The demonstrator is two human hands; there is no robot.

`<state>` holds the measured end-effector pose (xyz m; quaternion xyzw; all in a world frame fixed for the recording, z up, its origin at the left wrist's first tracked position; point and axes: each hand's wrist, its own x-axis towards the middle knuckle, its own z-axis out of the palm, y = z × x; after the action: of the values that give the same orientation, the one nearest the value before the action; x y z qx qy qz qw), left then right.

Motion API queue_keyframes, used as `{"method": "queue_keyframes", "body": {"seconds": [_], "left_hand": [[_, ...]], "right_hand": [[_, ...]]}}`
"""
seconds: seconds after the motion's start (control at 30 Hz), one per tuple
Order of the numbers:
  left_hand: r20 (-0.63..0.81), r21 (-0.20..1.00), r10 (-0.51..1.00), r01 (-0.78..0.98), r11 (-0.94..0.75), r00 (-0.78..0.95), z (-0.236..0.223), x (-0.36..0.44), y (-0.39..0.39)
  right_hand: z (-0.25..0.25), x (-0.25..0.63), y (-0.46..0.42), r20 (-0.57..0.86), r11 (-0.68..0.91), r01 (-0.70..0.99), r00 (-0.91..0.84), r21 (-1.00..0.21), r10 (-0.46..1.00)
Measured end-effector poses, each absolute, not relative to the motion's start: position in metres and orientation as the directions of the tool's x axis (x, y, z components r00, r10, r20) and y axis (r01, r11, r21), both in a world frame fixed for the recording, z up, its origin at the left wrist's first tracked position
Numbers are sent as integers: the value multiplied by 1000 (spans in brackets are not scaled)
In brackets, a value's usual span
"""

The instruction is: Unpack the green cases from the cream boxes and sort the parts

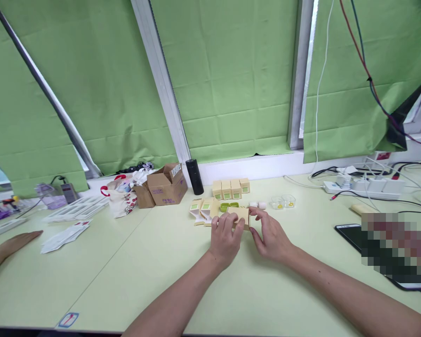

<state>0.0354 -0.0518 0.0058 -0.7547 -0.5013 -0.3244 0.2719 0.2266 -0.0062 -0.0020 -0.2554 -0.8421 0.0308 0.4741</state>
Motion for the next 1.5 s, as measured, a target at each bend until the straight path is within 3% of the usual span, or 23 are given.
{"method": "queue_keyframes", "body": {"seconds": [0.23, 0.53, 0.73, 0.9, 1.17, 1.33, 1.5], "left_hand": [[775, -85, 541, 901, -425, 328, 7, 37, -53], [729, -144, 577, 908, -394, 367, 7, 40, -52], [717, -102, 610, 916, -387, 338, 11, 39, -52], [724, 34, 636, 907, -420, 267, 12, 35, -49], [631, 394, 763, 789, -470, 139, 4, 34, -44], [562, 520, 819, 722, -457, 113, 0, 34, -42], [548, 526, 828, 718, -455, 123, -4, 30, -40]], "right_hand": [[-7, 224, -6, 769, 873, 394, -448, -289, 457], [-8, 223, -5, 725, 826, 453, -436, -335, 533], [-7, 224, -3, 666, 789, 475, -446, -391, 598], [3, 227, -6, 621, 756, 378, -431, -535, 655], [10, 232, -3, 627, 687, 308, -279, -659, 727], [9, 234, 6, 713, 732, 286, -190, -618, 676], [5, 239, 21, 850, 842, 311, -156, -442, 504]]}}
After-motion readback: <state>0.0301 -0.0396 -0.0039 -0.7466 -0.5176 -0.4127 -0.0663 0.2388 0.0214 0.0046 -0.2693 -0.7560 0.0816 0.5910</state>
